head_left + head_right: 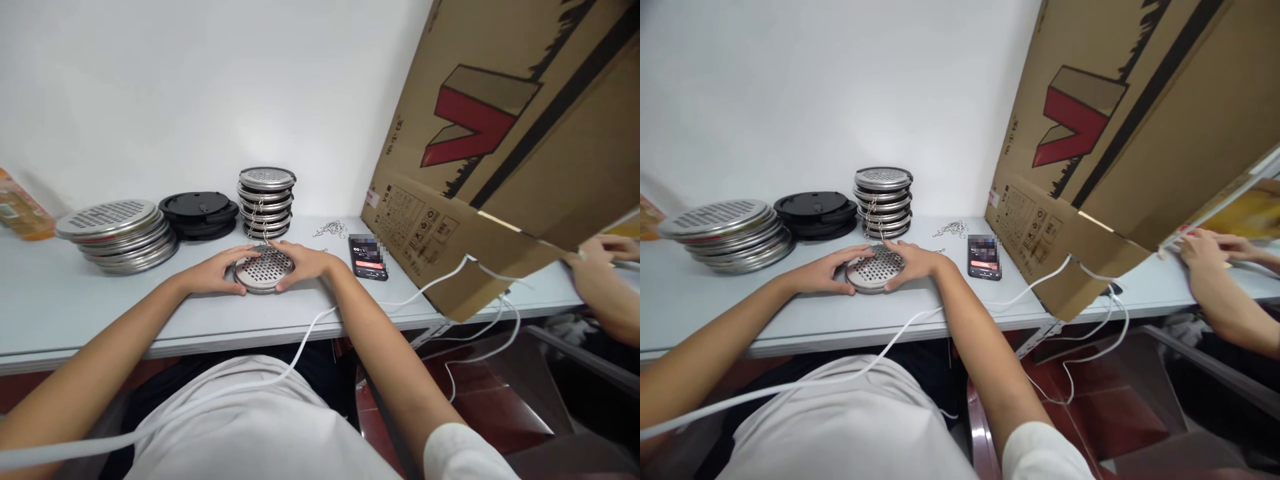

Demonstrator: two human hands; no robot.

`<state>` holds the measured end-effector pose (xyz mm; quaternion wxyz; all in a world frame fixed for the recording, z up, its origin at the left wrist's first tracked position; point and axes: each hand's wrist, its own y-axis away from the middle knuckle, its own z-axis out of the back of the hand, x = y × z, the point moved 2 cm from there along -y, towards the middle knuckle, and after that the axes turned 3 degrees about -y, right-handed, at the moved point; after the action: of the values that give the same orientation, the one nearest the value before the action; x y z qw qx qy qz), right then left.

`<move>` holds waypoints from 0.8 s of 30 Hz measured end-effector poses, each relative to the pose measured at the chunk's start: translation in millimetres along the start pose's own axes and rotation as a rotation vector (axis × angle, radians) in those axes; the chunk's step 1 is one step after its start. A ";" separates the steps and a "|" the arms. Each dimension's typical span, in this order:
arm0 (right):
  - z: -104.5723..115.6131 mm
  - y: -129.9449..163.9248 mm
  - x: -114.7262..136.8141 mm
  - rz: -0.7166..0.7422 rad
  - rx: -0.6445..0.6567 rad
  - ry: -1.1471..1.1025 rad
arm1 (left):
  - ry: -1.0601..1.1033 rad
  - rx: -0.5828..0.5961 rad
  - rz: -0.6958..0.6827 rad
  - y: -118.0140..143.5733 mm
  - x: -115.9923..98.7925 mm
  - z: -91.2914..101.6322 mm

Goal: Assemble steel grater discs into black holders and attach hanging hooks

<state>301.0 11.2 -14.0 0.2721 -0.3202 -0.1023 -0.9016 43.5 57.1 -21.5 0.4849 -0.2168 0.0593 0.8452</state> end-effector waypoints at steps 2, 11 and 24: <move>-1.7 -0.2 2.0 -0.042 0.004 0.011 | -0.017 0.010 -0.019 0.2 1.8 0.1; -10.2 -5.9 13.0 0.015 -0.027 0.027 | -0.101 0.026 -0.068 -1.6 12.4 -1.5; -15.6 -6.8 10.6 -0.053 -0.046 -0.020 | -0.124 0.053 -0.080 1.8 8.0 0.9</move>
<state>282.3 6.8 -19.4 0.2397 -0.3323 -0.0926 -0.9075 38.2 62.8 -24.3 0.5267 -0.1536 0.0426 0.8350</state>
